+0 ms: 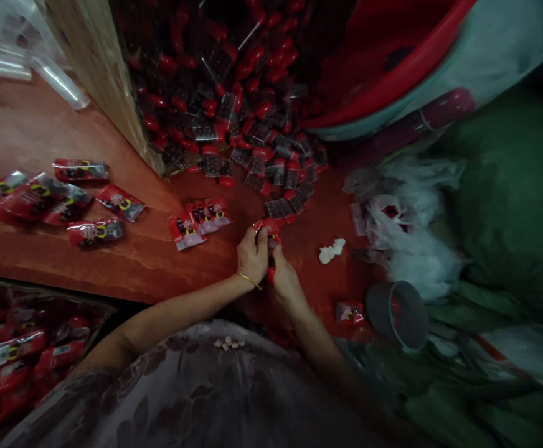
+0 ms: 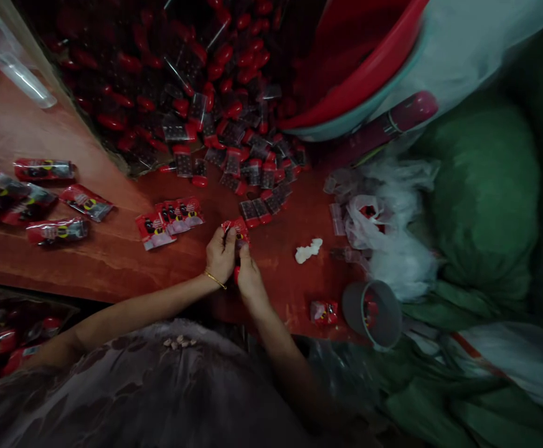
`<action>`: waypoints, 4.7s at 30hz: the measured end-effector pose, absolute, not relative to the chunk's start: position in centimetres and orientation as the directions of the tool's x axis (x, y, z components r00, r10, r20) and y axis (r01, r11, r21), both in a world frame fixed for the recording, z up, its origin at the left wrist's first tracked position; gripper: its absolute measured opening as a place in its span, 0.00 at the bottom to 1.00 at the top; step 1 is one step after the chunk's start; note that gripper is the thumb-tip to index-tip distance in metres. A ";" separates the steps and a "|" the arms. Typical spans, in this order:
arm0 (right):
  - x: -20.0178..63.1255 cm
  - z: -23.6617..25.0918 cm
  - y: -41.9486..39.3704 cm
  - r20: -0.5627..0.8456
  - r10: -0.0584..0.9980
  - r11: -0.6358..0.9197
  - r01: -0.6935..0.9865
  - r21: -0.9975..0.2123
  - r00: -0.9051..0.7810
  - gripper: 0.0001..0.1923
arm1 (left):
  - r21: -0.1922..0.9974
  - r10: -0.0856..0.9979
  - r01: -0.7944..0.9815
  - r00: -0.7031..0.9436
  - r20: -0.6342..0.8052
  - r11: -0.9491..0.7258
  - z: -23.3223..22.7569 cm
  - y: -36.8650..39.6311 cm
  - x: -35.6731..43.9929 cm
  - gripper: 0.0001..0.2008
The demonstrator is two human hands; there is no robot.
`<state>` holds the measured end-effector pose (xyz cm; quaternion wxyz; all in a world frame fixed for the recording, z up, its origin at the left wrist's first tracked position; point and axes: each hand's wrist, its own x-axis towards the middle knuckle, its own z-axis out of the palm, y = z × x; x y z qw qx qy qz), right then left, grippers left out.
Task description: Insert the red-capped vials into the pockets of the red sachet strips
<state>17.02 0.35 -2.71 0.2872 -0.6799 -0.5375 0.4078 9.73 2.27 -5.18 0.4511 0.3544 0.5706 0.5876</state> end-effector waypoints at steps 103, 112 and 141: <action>15.7 -4.9 -0.6 0.244 0.931 0.117 0.414 -0.903 0.270 0.08 | 0.858 0.917 -0.497 -0.271 -0.292 0.126 -5.1 1.0 9.9 0.15; 17.8 -6.2 -1.8 0.216 0.971 0.134 0.522 -0.842 0.099 0.21 | 0.722 0.891 -0.676 -0.227 -0.393 0.147 -4.6 1.1 9.4 0.18; 19.8 -3.4 -1.3 0.303 0.952 0.241 0.501 -0.831 0.044 0.14 | 0.999 0.980 0.038 -0.192 0.042 -0.035 -2.6 1.3 4.3 0.11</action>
